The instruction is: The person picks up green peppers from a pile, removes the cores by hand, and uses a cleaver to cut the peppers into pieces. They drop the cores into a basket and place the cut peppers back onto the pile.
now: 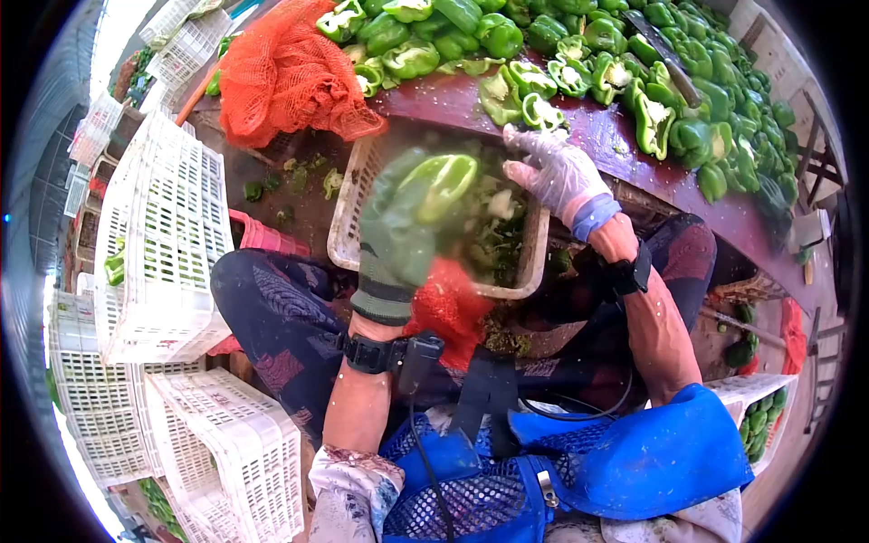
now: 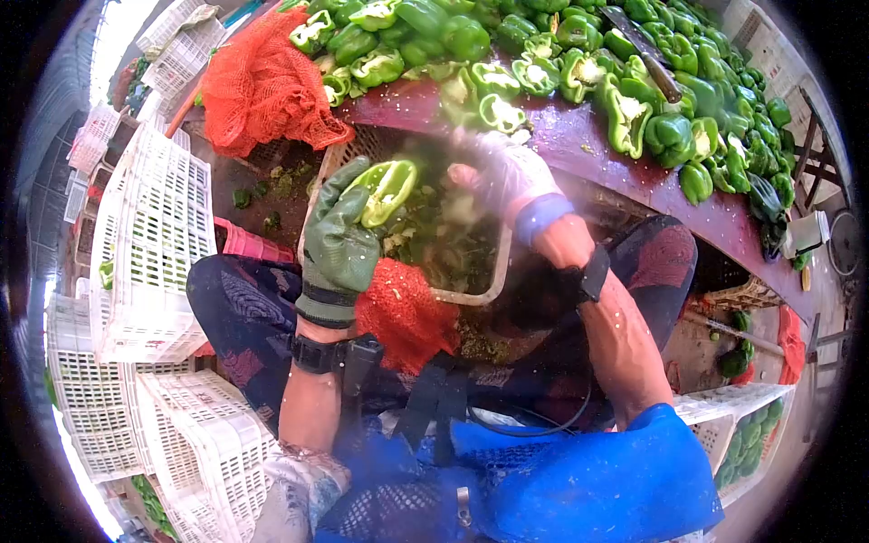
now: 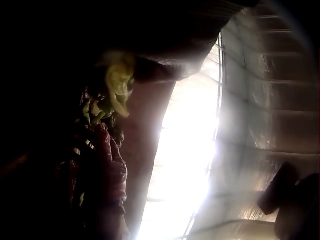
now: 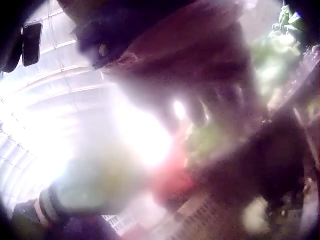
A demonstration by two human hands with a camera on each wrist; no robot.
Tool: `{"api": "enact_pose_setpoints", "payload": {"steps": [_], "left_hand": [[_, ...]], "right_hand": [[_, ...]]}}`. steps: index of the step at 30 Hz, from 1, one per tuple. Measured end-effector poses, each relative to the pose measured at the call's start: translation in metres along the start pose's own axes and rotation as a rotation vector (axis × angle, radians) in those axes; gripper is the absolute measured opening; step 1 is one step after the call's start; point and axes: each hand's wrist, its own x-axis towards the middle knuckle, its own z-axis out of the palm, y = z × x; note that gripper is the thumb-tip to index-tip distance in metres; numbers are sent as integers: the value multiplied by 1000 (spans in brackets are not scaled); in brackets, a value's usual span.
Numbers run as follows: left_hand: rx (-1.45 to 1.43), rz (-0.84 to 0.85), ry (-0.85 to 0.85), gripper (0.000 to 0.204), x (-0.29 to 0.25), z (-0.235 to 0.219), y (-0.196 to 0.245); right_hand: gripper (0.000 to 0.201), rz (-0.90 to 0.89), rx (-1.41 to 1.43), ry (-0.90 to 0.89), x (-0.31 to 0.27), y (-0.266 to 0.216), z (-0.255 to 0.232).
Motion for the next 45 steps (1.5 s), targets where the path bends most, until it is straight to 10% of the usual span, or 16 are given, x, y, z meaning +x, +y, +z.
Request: {"api": "enact_pose_setpoints", "payload": {"steps": [1, 4, 8, 9, 14, 18, 21, 22, 27, 28, 32, 36, 37, 40, 43, 45], "left_hand": [[-78, 38, -54, 37, 6, -10, 1], [1047, 396, 186, 36, -7, 46, 23], [1896, 725, -270, 37, -3, 58, 3], [2016, 848, -347, 38, -4, 40, -25], [1740, 828, -255, 34, 10, 36, 20], [916, 463, 434, 40, -6, 46, 86], [1195, 804, 577, 43, -24, -8, 200], [1110, 756, 374, 42, -31, -35, 262], [194, 591, 839, 49, -61, -63, 364], [264, 501, 531, 48, -77, -110, 382], [923, 362, 254, 41, -38, -28, 184], [575, 151, 123, 49, -4, 9, 37], [316, -22, 255, 49, -1, 27, 19], [1231, 254, 161, 42, 1, 14, -8], [953, 78, 206, 38, -7, 29, 5], [612, 0, 230, 37, -9, 24, 7]], "right_hand": [[35, 11, 72, -25, 0, 0, 0], [27, 72, -40, -148, 2, -13, 6], [18, -261, -317, -276, -18, 10, 67], [18, -494, -357, -4, -26, 31, 113], [25, 16, 54, -450, -17, -31, 47], [25, 166, -216, -323, 10, -4, 9], [32, 296, -376, 79, 24, 21, -19], [37, 229, -346, 135, 30, 28, -25], [54, 53, -250, 164, 62, 62, 8], [55, 127, -167, 138, 61, 50, 2], [53, 142, 74, 153, 52, 11, -2], [55, 354, 585, -175, 23, -37, 13], [54, 369, 555, -150, 12, -58, 16], [43, 134, 585, -131, -4, -53, 52], [41, 368, 793, -357, -7, -69, 28], [52, -176, 506, -110, -8, -62, 43]]}}
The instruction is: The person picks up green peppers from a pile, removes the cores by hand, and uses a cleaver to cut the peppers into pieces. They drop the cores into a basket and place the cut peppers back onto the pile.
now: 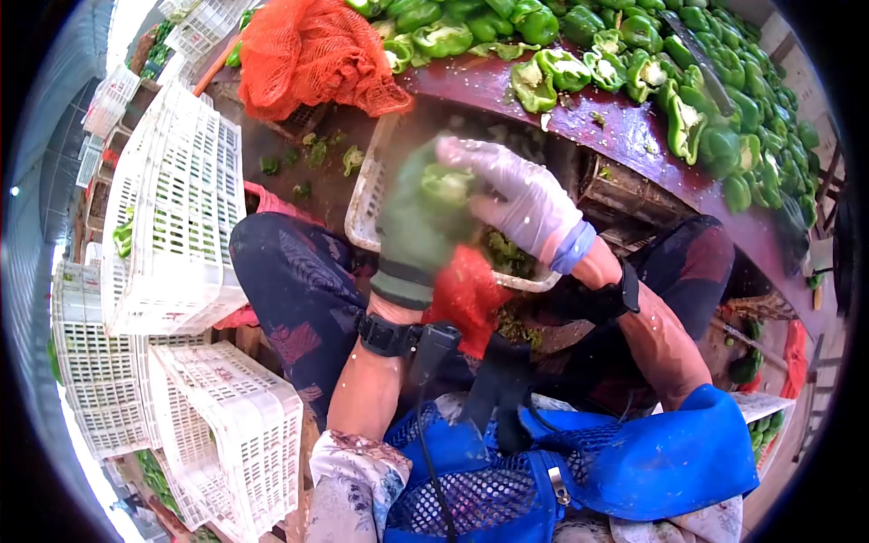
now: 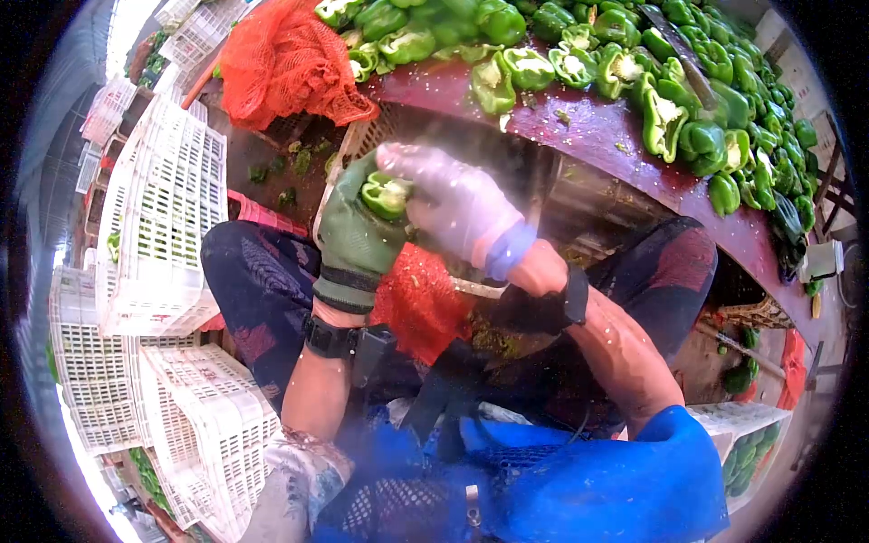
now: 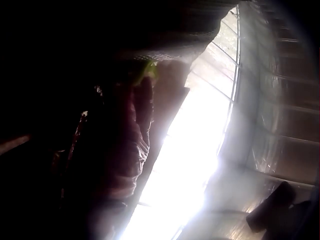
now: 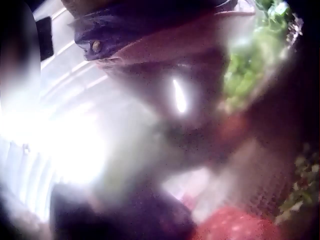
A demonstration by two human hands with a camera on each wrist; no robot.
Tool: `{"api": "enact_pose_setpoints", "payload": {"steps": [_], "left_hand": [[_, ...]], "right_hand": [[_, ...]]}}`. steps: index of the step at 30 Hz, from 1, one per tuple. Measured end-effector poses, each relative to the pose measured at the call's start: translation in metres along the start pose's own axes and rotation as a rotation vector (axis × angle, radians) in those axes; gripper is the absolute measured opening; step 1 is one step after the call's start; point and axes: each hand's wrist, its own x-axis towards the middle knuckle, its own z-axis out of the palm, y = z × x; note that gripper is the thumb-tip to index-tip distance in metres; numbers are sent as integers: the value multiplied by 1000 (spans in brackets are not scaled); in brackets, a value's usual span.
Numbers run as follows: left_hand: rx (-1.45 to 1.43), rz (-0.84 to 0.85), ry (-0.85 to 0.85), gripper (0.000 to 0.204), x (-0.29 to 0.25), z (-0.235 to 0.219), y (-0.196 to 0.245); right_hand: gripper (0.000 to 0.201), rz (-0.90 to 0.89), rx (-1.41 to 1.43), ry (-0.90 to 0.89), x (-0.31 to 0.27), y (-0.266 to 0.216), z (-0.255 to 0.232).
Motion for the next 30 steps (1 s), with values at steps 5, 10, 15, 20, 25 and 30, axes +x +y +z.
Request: {"api": "enact_pose_setpoints", "payload": {"steps": [5, 10, 15, 20, 25, 30], "left_hand": [[-263, -160, 72, 39, 8, -7, -17], [383, 82, 34, 36, 7, -20, -41], [732, 305, -94, 40, -4, -11, -13], [839, 483, -206, 48, 0, -19, -16], [722, 516, -160, 37, -2, -23, -29], [464, 81, -186, 39, -5, -23, -27]], "right_hand": [[64, -139, -240, -135, -7, 0, 2], [47, -25, -301, -88, -12, 2, 20], [34, 40, -264, -107, -6, -1, 17], [34, 275, -235, -142, 0, -10, 11], [38, 354, 83, -128, -2, 0, 9], [39, 631, 602, -184, -2, -1, -6]]}}
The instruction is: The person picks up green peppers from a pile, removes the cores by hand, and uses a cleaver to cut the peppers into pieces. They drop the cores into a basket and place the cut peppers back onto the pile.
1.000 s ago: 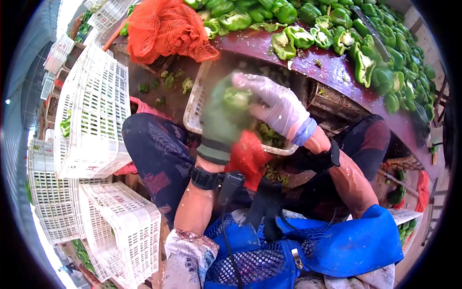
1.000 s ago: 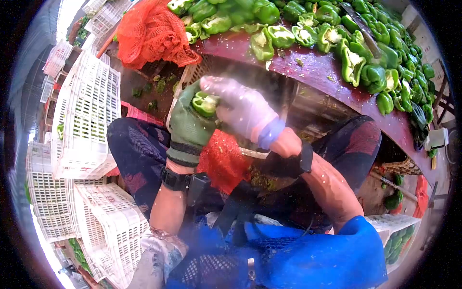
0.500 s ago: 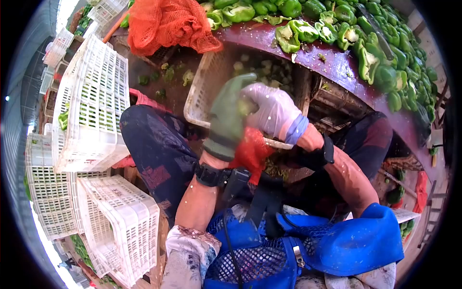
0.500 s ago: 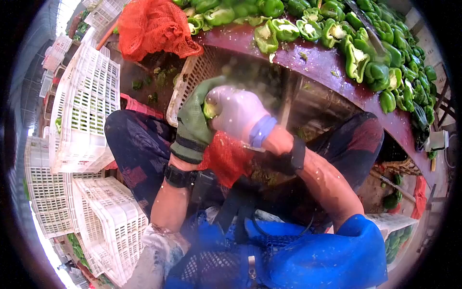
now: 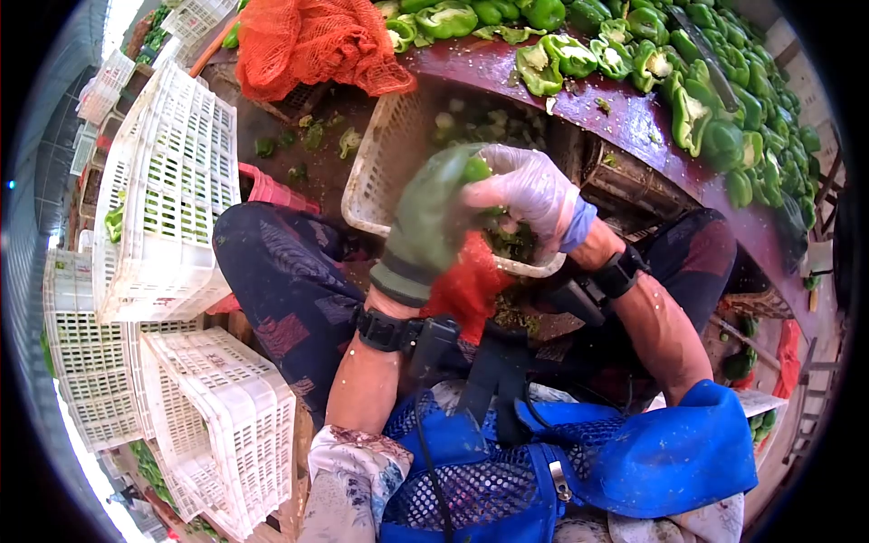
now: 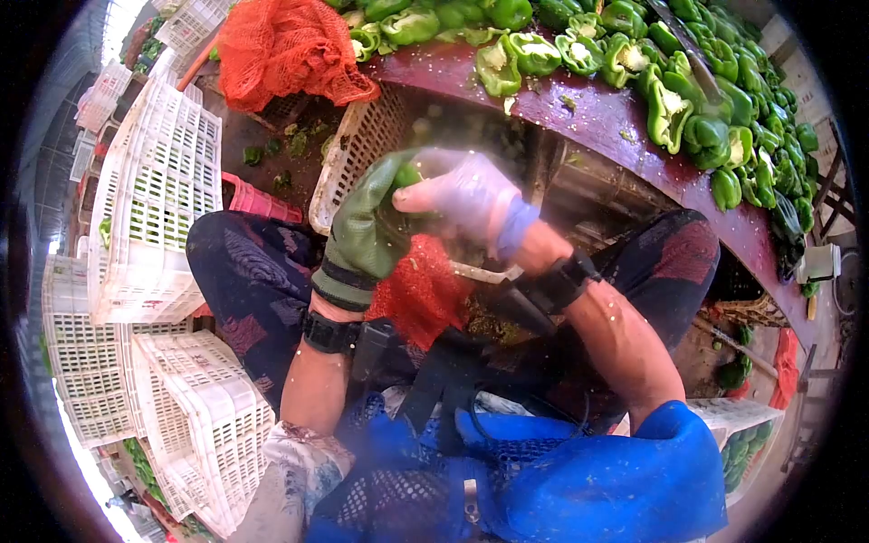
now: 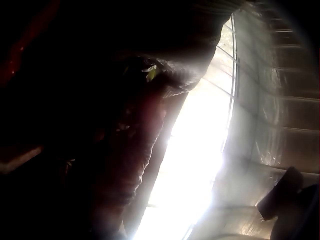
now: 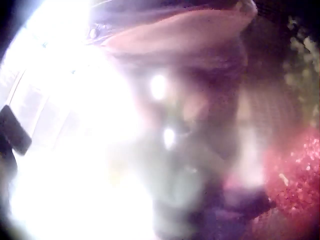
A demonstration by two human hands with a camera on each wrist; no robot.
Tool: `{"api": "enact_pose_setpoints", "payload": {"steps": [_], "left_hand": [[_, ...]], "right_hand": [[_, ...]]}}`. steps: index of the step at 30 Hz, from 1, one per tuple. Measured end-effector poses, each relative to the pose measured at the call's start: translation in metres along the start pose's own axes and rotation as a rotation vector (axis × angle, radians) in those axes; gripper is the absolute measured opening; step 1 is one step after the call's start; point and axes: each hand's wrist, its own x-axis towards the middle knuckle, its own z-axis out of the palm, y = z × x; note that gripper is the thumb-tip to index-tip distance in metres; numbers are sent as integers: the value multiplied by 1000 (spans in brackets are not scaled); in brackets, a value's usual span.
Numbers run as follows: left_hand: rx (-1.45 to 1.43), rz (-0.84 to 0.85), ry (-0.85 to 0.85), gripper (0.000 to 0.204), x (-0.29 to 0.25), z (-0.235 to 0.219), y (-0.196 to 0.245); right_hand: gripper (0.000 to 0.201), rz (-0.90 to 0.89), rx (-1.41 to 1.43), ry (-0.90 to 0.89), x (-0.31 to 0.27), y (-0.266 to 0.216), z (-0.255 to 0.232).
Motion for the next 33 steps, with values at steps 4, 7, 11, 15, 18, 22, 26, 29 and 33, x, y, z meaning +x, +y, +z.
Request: {"api": "enact_pose_setpoints", "payload": {"steps": [4, 7, 11, 15, 18, 22, 26, 29, 33], "left_hand": [[-244, -127, -58, 40, 1, 0, 19], [-373, -164, -25, 40, 2, 3, 10], [-17, 5, 52, 37, 3, 9, -14], [-104, -31, 44, 34, -3, 16, -1], [-133, -60, 144, 32, -4, 24, -28], [-873, -350, 144, 28, -3, 22, -3], [-1485, -420, 124, 23, -6, 7, -3], [-1381, -173, 154, 21, 0, 2, 19], [-468, 52, 134, 22, 2, 2, 53]], "right_hand": [[43, 60, 238, -118, -6, -2, -3], [41, 32, 161, -111, -6, -3, -5], [33, 110, 45, -9, 5, 13, -13], [24, 14, 88, 145, 5, 7, -2], [29, -80, 99, 231, 9, 7, -11], [31, -89, -123, 331, 7, -4, -13], [47, -311, -569, 466, 10, -7, -37], [57, -494, -1153, 580, 19, 26, -58], [49, -169, -1096, 352, 9, 5, -36]]}}
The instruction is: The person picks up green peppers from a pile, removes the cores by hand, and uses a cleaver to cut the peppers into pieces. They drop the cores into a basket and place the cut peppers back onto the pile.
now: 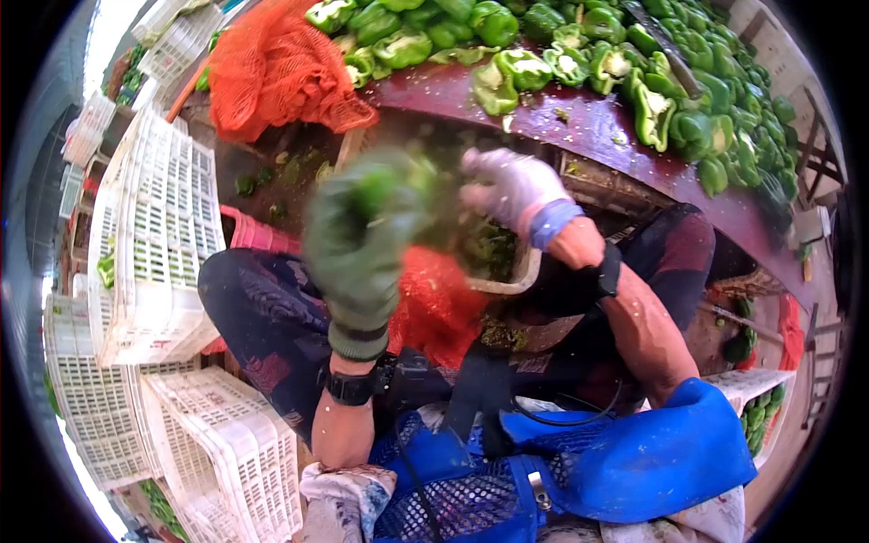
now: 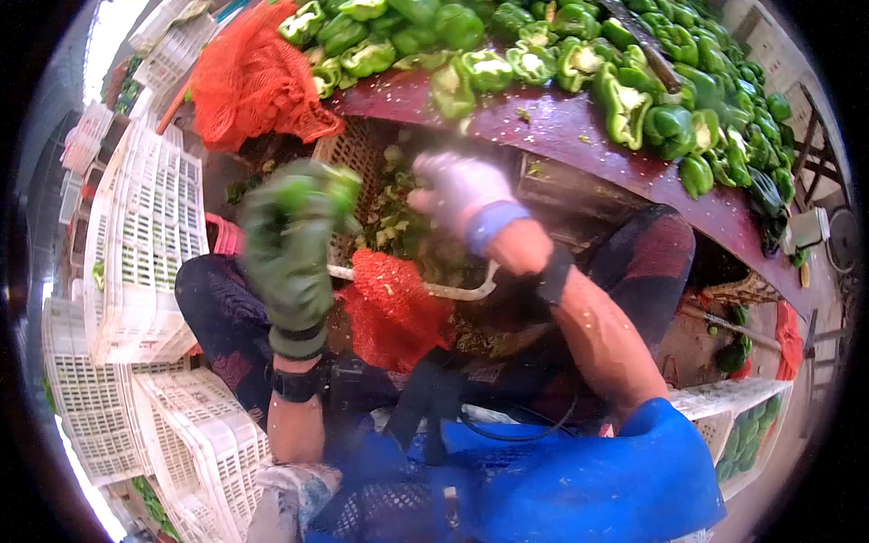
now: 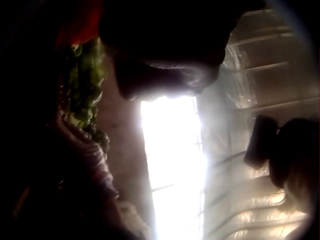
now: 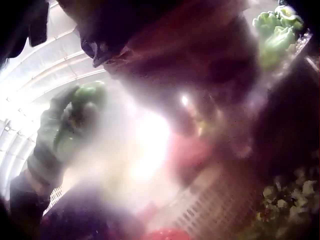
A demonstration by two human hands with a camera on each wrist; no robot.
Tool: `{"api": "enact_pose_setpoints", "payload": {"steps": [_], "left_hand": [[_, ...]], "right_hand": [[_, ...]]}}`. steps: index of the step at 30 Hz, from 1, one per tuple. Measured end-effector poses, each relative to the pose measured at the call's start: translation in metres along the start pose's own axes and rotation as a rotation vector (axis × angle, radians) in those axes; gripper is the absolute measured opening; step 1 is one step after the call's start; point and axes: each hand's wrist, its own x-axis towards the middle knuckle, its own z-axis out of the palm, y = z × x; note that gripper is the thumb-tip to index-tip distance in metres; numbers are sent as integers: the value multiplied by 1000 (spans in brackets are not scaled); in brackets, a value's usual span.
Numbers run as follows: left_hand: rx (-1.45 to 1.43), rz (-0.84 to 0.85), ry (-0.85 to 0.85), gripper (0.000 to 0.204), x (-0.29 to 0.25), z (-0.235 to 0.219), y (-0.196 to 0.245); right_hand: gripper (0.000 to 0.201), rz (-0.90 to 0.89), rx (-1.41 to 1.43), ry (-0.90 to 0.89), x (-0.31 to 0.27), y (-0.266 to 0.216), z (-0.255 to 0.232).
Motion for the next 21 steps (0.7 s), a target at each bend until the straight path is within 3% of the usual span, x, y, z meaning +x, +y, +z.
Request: {"api": "enact_pose_setpoints", "payload": {"steps": [1, 2, 4, 5, 6, 7, 8, 9, 10, 11, 13, 15, 16, 17, 18, 19, 20, 21], "left_hand": [[169, -62, -85, 24, -2, -5, -12], [297, -201, -56, 23, -9, -11, -30], [558, -485, 3, 22, -20, -22, -65], [386, -392, 80, 22, -13, -20, -43], [201, -294, 172, 23, -5, -17, -13], [467, -104, 216, 25, 5, -35, 9], [748, 158, 261, 28, 9, -48, 45], [831, 120, 402, 32, 11, -56, 91], [858, 263, 574, 34, 20, -109, 111], [1015, 305, 635, 49, 24, -156, 150], [1738, 503, 810, 70, 39, -217, 200], [2284, 484, 836, 84, 39, -268, 221], [2039, 622, 787, 78, 35, -282, 219], [1656, 467, 780, 67, 36, -231, 203], [1270, 355, 829, 57, 37, -180, 187], [1217, 370, 611, 51, 36, -173, 166], [1013, 410, 340, 50, 37, -162, 139], [857, 304, 246, 50, 31, -146, 114]], "right_hand": [[46, 4, -28, -53, -1, 0, 3], [38, -118, 16, 25, -3, 10, 12], [32, -60, -76, 24, 2, 16, 3], [32, -8, -109, 42, 2, 20, 0], [26, 105, 42, -9, 0, 8, -23], [29, 34, -118, 139, 6, 22, -21], [31, 70, -88, 209, 12, 30, -28], [33, 105, -52, 284, 21, 35, -34], [32, 188, -41, 278, 31, 37, -42], [33, 270, -27, 273, 42, 38, -51], [47, 333, 52, 207, 58, 34, -59], [51, 338, -94, 270, 87, 52, -39], [53, 304, -219, 271, 100, 68, -25], [46, 259, -199, 316, 102, 72, -19], [41, 263, -68, 230, 106, 77, -23], [35, 272, 60, 134, 106, 80, -26], [25, 232, 230, 155, 94, 67, -31], [26, 231, 313, 60, 80, 55, -41]]}}
